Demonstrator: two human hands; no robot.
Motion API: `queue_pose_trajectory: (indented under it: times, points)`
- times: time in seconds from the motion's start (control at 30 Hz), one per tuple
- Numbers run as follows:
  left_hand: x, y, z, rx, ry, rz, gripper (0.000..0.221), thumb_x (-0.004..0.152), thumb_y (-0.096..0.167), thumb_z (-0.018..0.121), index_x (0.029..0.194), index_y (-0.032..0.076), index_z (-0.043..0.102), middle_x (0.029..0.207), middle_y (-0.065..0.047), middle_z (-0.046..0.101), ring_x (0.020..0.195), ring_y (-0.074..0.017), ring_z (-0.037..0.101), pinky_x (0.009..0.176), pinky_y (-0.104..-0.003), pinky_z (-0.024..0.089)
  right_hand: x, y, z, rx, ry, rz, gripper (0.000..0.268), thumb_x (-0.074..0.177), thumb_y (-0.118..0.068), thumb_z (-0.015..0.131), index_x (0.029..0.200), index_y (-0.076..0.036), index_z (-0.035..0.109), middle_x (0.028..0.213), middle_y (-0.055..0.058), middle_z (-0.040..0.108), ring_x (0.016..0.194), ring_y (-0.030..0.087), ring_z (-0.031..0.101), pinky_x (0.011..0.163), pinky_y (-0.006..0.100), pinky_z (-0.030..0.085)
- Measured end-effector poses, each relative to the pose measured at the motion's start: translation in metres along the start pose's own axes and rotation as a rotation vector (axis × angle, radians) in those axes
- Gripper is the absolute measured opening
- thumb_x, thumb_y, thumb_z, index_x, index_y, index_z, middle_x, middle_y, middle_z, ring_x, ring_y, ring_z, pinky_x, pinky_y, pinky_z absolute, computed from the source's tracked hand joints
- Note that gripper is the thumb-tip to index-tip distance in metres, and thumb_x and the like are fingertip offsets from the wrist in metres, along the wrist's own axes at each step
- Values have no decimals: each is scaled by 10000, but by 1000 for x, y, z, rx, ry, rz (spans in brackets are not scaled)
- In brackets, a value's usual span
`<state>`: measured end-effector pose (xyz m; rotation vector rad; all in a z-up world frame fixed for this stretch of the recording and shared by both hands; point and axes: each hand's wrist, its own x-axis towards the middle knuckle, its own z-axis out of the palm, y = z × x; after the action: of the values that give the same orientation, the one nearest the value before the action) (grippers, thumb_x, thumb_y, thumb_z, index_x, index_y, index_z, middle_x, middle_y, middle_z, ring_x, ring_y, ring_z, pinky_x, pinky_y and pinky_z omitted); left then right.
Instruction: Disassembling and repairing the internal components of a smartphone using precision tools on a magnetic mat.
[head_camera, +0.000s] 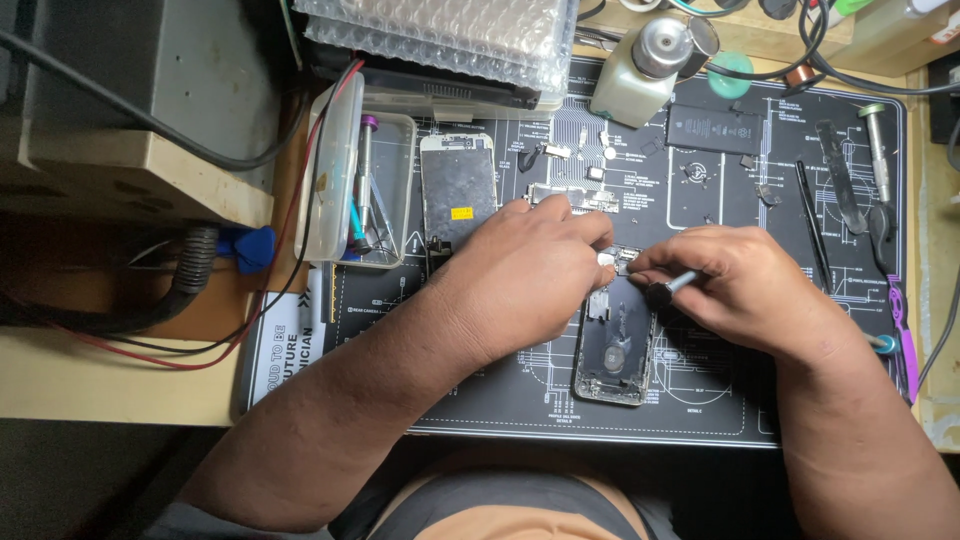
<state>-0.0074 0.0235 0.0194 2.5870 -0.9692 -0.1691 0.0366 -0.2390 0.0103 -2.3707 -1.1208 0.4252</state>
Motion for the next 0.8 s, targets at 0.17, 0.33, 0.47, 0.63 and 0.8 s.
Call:
queue_pose_trajectory:
  times: [0.17,0.33,0.47,0.63,0.8]
  points:
    - [-2,1,-3,-10,-1,-3,244,835,177,670,1003,304,794,1188,25,628,1055,-331,558,753,-530,470,-1,-8,5,-62,25,98,205,784,-94,663,972,-155,719,878,-5,771,762,215,710,729,331,531]
    - [-1,1,0,-16,19,-6,214,877,224,653,997,319,803,1176,34,635,1060,-328,560,758,-523,469,0,-9,5,-119,14,154,112,861,-234,734,949,-175,700,833,-11,745,730,222,682,685,348,511]
    - [-1,1,0,-14,19,-6,222,880,223,649,1003,324,804,1185,39,636,1054,-326,561,751,-520,472,0,-5,5,-88,32,140,113,830,-172,708,942,-170,714,840,-11,755,724,212,691,692,335,515]
    - [-1,1,0,-37,21,-20,244,889,209,650,1027,331,810,1162,54,639,1038,-314,559,750,-518,463,0,-6,7,-80,75,115,94,827,-162,711,919,-163,731,812,-8,766,700,198,701,660,329,523]
    - [-1,2,-1,-44,18,-19,268,819,134,641,966,283,808,1138,49,650,1001,-324,566,766,-515,481,1,-9,8,-37,88,208,177,783,-131,695,929,-190,776,855,-36,798,714,159,727,690,302,543]
